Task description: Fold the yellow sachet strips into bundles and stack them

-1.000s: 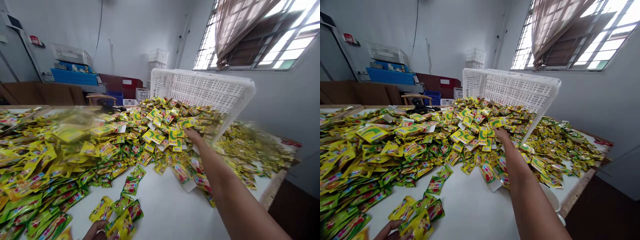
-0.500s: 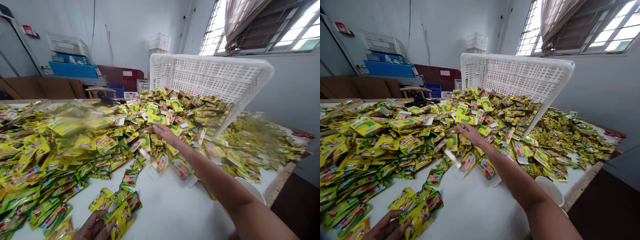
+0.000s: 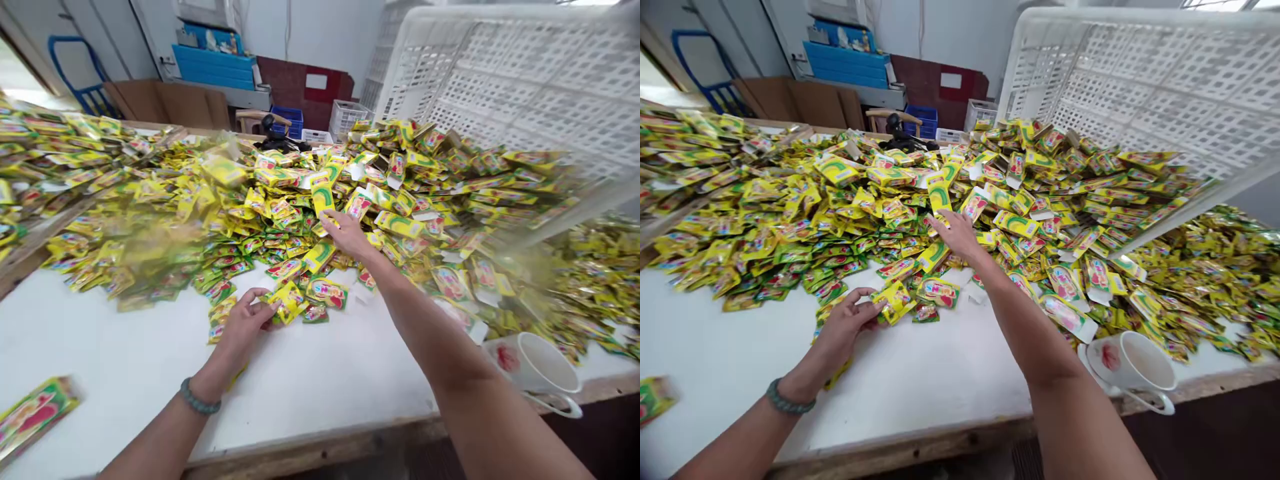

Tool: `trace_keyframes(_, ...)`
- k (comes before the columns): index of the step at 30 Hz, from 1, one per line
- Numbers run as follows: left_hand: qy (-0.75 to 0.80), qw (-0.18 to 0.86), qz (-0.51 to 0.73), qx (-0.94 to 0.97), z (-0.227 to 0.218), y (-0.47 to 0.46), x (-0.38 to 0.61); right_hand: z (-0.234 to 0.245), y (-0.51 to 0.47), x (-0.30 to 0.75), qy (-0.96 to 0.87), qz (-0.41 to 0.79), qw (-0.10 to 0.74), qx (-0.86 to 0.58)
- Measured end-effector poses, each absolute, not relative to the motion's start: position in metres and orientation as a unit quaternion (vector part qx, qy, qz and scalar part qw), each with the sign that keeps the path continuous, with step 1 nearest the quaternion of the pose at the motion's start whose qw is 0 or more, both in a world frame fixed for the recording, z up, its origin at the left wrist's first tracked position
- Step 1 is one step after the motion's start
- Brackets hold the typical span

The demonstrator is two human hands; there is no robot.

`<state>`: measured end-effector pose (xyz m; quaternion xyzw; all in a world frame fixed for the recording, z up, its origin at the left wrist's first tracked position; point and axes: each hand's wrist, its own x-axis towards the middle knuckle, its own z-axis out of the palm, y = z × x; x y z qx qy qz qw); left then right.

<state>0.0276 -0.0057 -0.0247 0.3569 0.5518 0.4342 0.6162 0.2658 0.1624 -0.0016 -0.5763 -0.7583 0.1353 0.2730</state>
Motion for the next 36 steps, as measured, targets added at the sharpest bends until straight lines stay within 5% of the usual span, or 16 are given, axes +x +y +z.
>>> trace_keyframes(17,0.502,0.6,0.481,0.396,-0.021,-0.01,0.028,-0.011,0.019,0.215,-0.737,0.132,0.413,-0.518)
trace_keyframes(23,0.487,0.611,0.474,0.407,-0.019,-0.011,0.029,-0.006,0.008,0.211,-0.698,0.372,0.312,-0.526)
trace_keyframes(28,0.483,0.636,0.461,0.386,-0.02,-0.01,0.032,-0.008,0.012,0.214,-0.566,0.525,0.391,-0.501)
trace_keyframes(33,0.471,0.645,0.488,0.352,-0.02,-0.009,0.029,-0.007,0.02,0.225,-0.429,0.524,0.516,-0.524)
trace_keyframes(36,0.454,0.652,0.518,0.318,-0.02,-0.01,0.027,-0.006,0.019,0.224,-0.381,0.563,0.519,-0.518)
